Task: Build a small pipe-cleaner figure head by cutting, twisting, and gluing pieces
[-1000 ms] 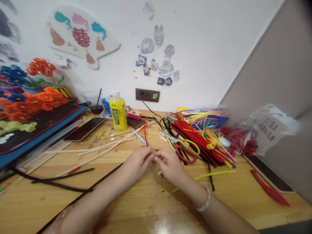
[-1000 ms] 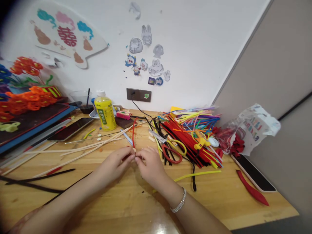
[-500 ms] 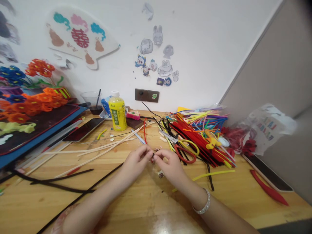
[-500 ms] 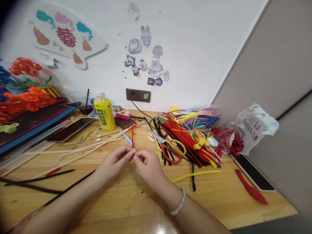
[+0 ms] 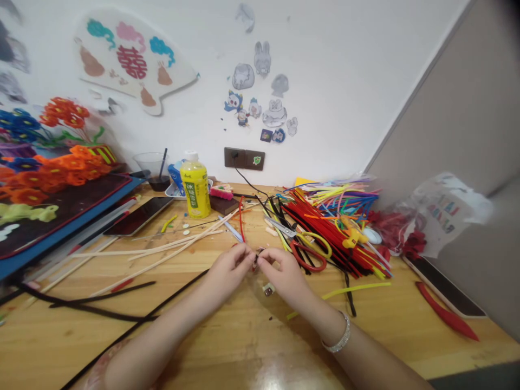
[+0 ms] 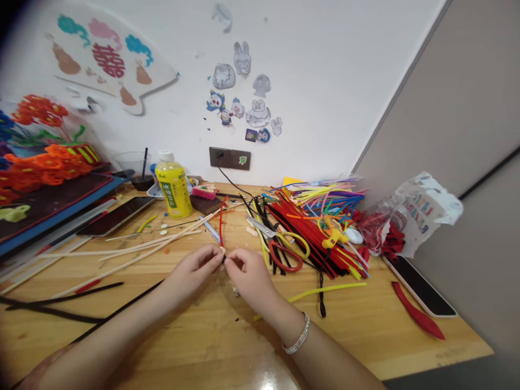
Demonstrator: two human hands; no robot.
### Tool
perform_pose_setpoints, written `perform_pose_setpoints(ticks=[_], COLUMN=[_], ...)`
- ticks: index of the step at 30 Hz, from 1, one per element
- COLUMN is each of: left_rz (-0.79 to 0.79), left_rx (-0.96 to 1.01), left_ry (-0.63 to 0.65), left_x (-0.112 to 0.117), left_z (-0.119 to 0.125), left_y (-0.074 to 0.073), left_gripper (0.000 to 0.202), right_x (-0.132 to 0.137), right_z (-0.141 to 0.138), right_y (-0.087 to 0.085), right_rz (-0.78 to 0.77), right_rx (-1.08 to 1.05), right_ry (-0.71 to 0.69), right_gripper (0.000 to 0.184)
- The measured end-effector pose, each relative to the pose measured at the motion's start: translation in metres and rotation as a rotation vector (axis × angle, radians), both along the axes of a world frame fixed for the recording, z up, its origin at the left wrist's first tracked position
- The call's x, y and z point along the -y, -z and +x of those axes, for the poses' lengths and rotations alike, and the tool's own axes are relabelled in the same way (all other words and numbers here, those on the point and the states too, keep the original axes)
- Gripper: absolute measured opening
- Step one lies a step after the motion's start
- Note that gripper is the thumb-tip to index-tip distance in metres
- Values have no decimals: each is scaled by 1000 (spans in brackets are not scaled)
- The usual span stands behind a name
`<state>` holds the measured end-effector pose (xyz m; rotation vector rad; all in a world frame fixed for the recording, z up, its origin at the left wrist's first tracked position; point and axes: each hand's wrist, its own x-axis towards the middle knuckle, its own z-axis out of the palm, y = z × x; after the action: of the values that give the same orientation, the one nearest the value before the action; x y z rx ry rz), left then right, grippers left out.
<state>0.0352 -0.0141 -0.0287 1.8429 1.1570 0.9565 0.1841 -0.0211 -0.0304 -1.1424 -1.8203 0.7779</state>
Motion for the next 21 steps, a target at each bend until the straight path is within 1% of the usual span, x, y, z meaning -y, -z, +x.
perform_pose_setpoints(ticks=[5, 12, 17, 21], left_rz=[12, 39, 89, 89], left_rx=[-49, -90, -154, -174], left_ry=[-11, -21, -13, 6], left_x=[1, 2, 3, 3], left_z=[1, 1, 1, 0], left_y=[-2, -4, -4, -4], left_gripper=[21, 18, 15, 14], right_x=[0, 5, 7, 4], right_z=[1, 2, 2, 1], right_y=[1, -3, -5, -2], right_rz=[103, 222, 237, 210], right_rx=[136, 263, 299, 271], right_ry=[-4, 5, -13, -12], right_gripper=[15, 14, 15, 19])
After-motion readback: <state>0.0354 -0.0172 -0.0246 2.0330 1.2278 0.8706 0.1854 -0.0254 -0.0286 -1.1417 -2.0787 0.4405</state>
